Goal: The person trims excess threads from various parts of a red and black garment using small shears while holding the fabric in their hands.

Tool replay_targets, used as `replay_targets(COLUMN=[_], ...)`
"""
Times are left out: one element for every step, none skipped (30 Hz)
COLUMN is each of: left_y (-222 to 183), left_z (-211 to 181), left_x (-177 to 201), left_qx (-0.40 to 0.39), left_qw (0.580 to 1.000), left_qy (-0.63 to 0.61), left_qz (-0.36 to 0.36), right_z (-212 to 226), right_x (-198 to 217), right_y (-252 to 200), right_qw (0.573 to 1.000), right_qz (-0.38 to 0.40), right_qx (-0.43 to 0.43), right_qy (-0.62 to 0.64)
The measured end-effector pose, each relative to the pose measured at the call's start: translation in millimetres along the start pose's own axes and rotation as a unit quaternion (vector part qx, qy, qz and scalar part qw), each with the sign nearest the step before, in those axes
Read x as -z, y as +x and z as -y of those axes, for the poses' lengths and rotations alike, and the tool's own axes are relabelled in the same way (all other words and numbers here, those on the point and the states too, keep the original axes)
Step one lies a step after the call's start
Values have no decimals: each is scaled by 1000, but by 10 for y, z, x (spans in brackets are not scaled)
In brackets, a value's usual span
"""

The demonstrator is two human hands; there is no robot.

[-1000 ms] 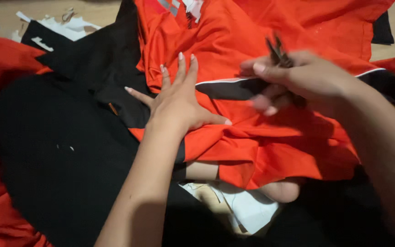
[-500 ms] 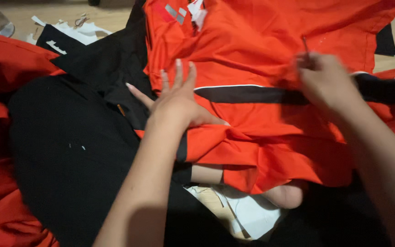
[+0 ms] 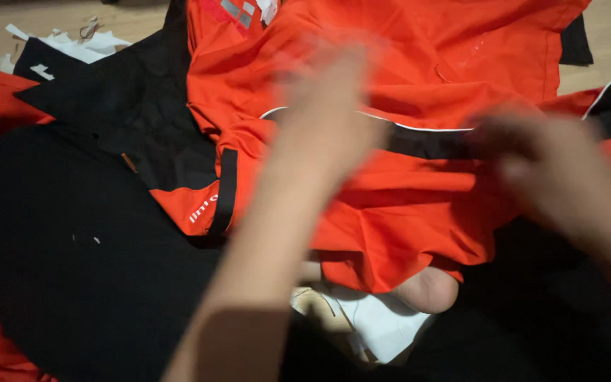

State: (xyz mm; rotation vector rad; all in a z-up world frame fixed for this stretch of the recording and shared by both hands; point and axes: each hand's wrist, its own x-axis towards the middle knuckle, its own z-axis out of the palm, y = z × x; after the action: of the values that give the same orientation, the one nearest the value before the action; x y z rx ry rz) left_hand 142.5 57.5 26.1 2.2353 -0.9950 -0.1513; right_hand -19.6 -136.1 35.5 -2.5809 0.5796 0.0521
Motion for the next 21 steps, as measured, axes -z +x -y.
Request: replay_targets(left_y=[-13,-24,-36,-38,-27,-15,-55,-97,-156,-153,-142,-132,-119,-107,-85,-94,-93,-84,-20,42,71], left_z=[-15,-32,-57,-28,-2,24,40,53,64,82,101,122,121,123,122,152,176,197,289,382,489], left_x=[-56,-114,-183,-159,-142,-124,47,219,391,448,503,560,556,550,519,495,464,431,378,328,301], left_qx=[1,42,78,76,90,104,102,165,232,235,284,332,333,339,341,340,350,360,358,364,371], left_qw=[1000,995,980,980,967,947,947,932,911,911,894,874,874,867,861,862,857,851,852,840,828], left_qy=[-1,20,41,41,118,194,196,195,192,193,187,181,182,192,200,199,216,234,234,252,270], left_qz=[-3,85,177,178,207,233,234,259,281,279,293,306,304,310,320,320,311,302,303,314,323], right_z=[29,55,70,70,63,57,-10,-75,-144,-11,122,259,283,307,316,196,71,-60,-129,-193,-230], right_x=[-42,-81,-129,-142,-151,-160,-219,-278,-339,-271,-203,-134,-93,-54,-12,7,33,66,41,17,-26], right_y=[28,55,58,24,-11,-46,-79,-117,-144,-189,-243,-297,-309,-322,-347,-307,-274,-236,-223,-212,-212], right_qw=[1000,994,977,977,976,974,974,977,978,978,983,982,982,989,992,992,997,994,994,989,975], right_qz=[0,93,184,183,198,212,211,201,193,194,165,134,133,70,5,4,30,54,54,125,196], right_qx=[2,-14,-37,-39,-27,-14,-15,20,60,63,83,101,103,112,116,114,63,10,7,-46,-97], right_qy=[-2,-52,-100,-100,-91,-83,-81,-64,-46,-46,18,82,82,70,55,54,-23,-99,-99,-67,-33])
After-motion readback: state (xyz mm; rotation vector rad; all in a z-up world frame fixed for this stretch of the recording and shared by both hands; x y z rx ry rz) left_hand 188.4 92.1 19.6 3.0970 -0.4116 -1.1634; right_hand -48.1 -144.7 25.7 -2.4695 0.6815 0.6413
